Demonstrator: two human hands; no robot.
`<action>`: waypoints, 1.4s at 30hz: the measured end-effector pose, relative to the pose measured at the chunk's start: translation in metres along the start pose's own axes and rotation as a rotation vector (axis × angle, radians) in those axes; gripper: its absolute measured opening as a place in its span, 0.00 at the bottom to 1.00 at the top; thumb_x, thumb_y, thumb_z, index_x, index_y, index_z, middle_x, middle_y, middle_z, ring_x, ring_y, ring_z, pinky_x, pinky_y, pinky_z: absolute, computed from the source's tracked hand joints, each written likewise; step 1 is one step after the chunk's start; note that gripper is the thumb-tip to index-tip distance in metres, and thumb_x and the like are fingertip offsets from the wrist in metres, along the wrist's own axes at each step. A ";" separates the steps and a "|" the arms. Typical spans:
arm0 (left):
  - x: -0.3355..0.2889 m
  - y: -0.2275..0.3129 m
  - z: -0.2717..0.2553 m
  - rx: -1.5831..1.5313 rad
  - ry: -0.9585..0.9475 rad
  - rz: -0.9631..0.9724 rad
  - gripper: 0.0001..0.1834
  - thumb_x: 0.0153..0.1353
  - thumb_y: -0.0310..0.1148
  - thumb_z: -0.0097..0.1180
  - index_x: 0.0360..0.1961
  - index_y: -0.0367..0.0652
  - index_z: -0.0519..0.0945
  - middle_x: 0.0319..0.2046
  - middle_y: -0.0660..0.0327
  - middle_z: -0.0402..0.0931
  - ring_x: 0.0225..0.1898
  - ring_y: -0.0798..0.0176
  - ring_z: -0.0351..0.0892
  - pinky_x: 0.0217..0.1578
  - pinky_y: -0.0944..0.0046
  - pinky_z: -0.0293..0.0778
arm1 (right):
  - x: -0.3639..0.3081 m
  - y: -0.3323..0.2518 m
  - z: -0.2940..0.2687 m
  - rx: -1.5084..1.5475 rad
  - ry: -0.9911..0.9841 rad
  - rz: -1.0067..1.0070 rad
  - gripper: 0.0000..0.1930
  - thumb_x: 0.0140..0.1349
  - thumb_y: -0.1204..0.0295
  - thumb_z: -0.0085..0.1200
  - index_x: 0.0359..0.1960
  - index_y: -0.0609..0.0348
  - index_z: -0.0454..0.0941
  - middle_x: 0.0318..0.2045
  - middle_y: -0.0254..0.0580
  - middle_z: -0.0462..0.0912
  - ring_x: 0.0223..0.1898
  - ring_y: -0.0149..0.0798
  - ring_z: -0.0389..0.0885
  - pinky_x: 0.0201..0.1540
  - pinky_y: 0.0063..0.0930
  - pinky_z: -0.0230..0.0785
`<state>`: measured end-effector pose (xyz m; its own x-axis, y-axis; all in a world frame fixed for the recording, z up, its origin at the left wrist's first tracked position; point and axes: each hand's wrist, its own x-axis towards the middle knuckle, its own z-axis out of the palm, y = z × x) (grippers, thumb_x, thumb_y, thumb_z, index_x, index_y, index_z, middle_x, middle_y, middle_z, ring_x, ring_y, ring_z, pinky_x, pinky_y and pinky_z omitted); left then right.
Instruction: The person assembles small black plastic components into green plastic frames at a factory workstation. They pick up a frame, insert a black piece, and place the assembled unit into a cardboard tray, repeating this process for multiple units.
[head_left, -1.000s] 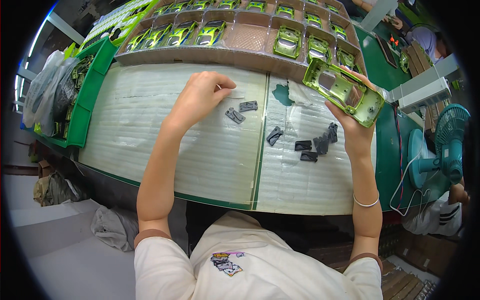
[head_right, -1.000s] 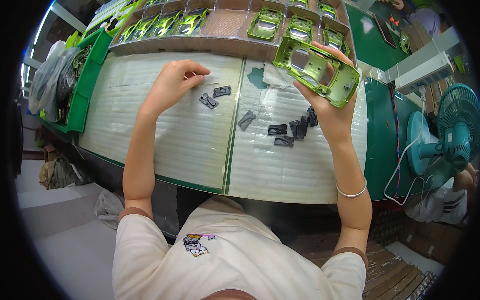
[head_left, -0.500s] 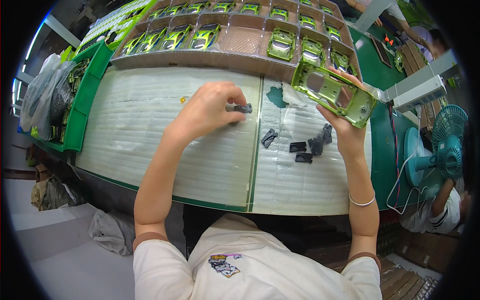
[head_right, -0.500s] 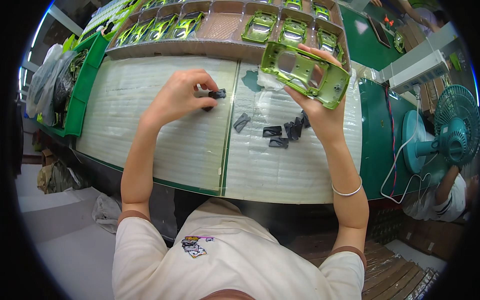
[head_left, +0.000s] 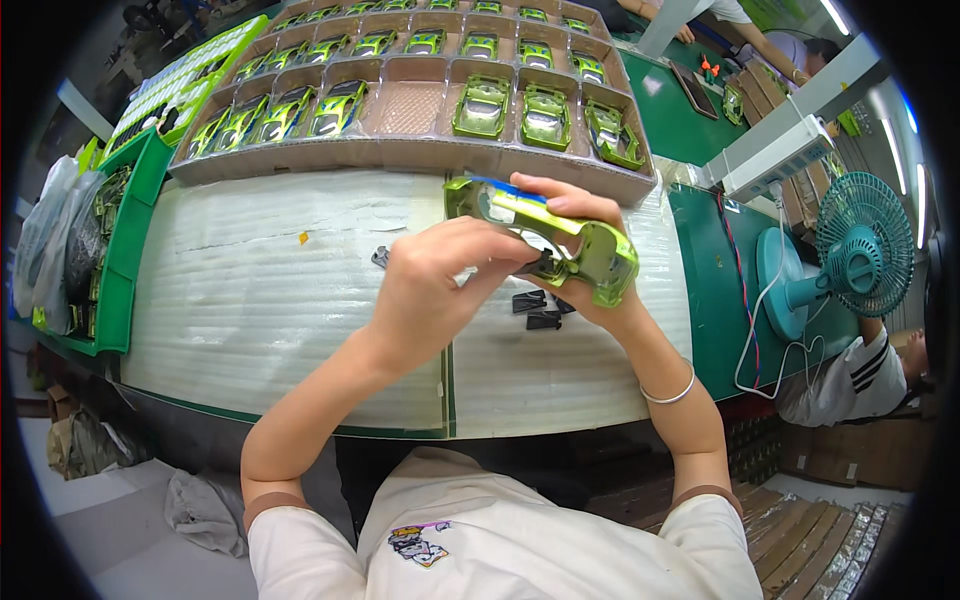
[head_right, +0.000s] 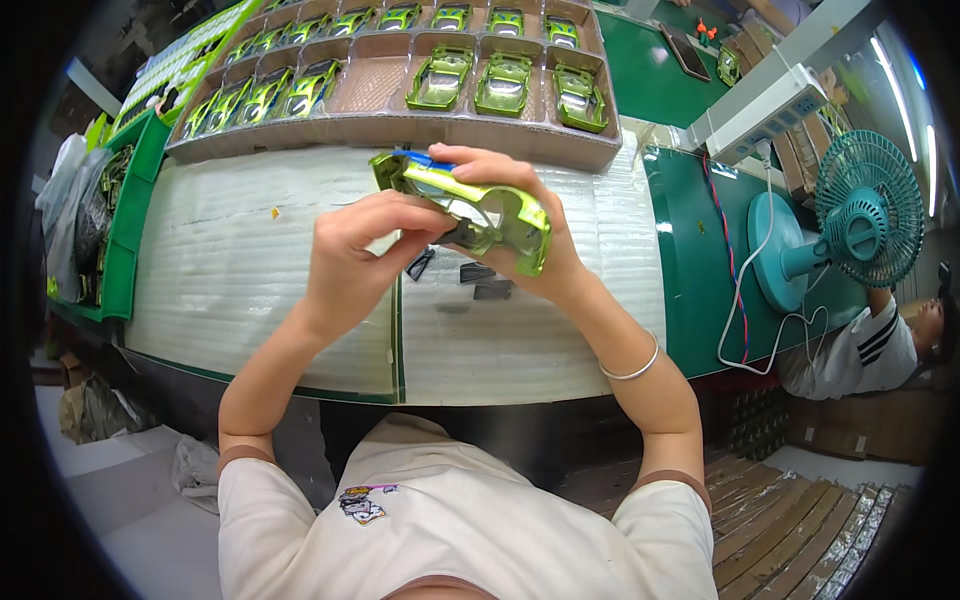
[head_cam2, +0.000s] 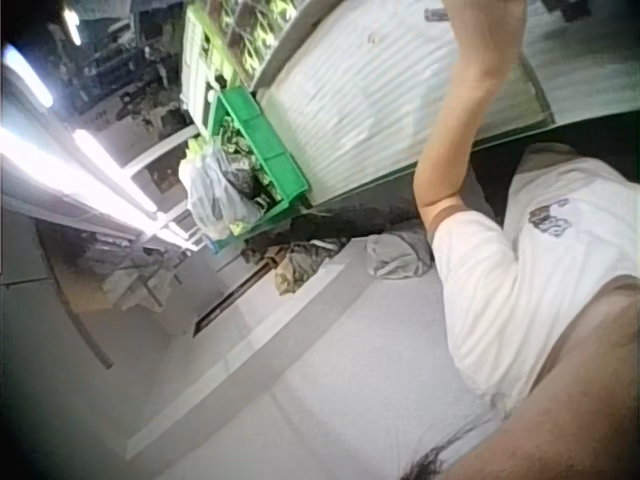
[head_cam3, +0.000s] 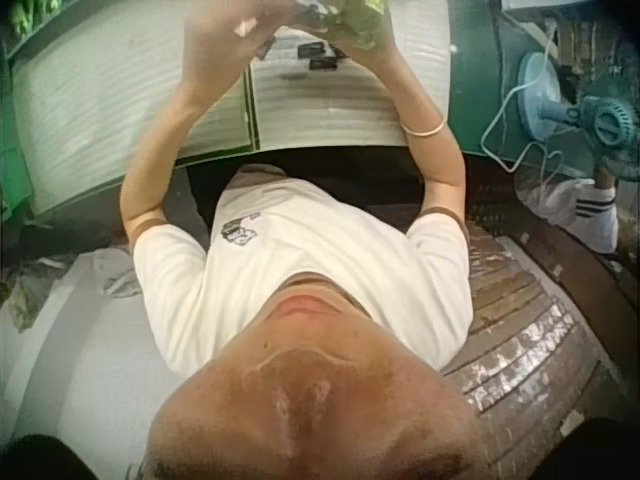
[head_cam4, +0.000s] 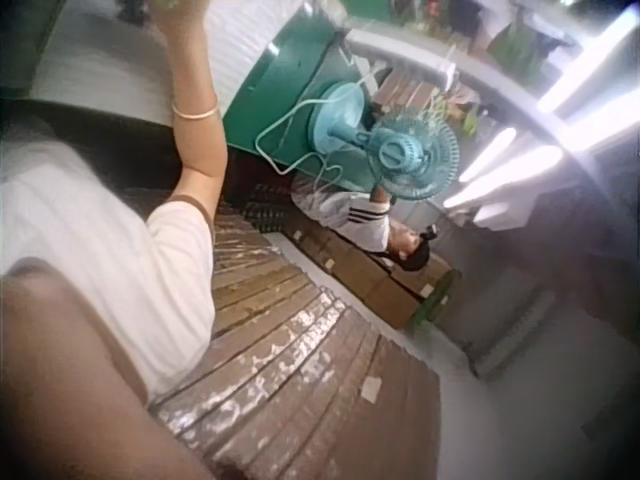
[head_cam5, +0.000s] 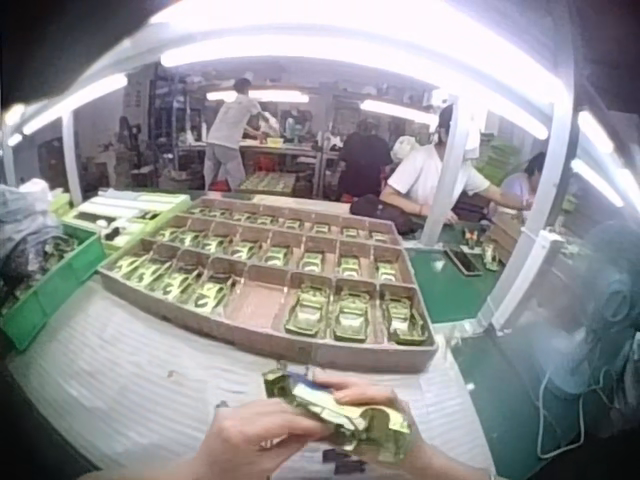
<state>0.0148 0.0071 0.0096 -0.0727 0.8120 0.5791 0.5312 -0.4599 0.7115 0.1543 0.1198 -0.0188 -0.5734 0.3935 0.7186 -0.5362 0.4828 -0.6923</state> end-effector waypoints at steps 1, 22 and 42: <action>0.000 0.001 0.002 0.119 -0.012 0.064 0.11 0.45 0.15 0.57 0.31 0.39 0.80 0.30 0.59 0.79 0.34 0.61 0.78 0.34 0.66 0.74 | 0.001 -0.001 -0.001 -0.096 -0.017 -0.040 0.27 0.43 0.79 0.64 0.47 0.57 0.67 0.51 0.56 0.72 0.52 0.46 0.73 0.52 0.34 0.68; -0.009 -0.011 -0.003 0.224 -0.085 0.334 0.06 0.45 0.26 0.60 0.28 0.46 0.81 0.29 0.65 0.79 0.31 0.60 0.77 0.31 0.64 0.73 | -0.001 -0.010 0.002 -0.038 -0.227 0.043 0.25 0.46 0.74 0.65 0.46 0.54 0.67 0.50 0.56 0.72 0.55 0.52 0.69 0.55 0.42 0.64; -0.010 -0.017 -0.005 0.121 -0.207 0.358 0.14 0.43 0.21 0.58 0.34 0.47 0.81 0.35 0.67 0.80 0.38 0.62 0.77 0.37 0.64 0.74 | -0.001 -0.016 -0.004 0.020 -0.243 0.188 0.31 0.39 0.74 0.70 0.45 0.55 0.66 0.50 0.56 0.72 0.53 0.44 0.71 0.53 0.36 0.67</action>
<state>0.0024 0.0052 -0.0062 0.2988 0.6695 0.6800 0.5878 -0.6905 0.4216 0.1661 0.1153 -0.0084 -0.7940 0.2746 0.5424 -0.4171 0.4029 -0.8146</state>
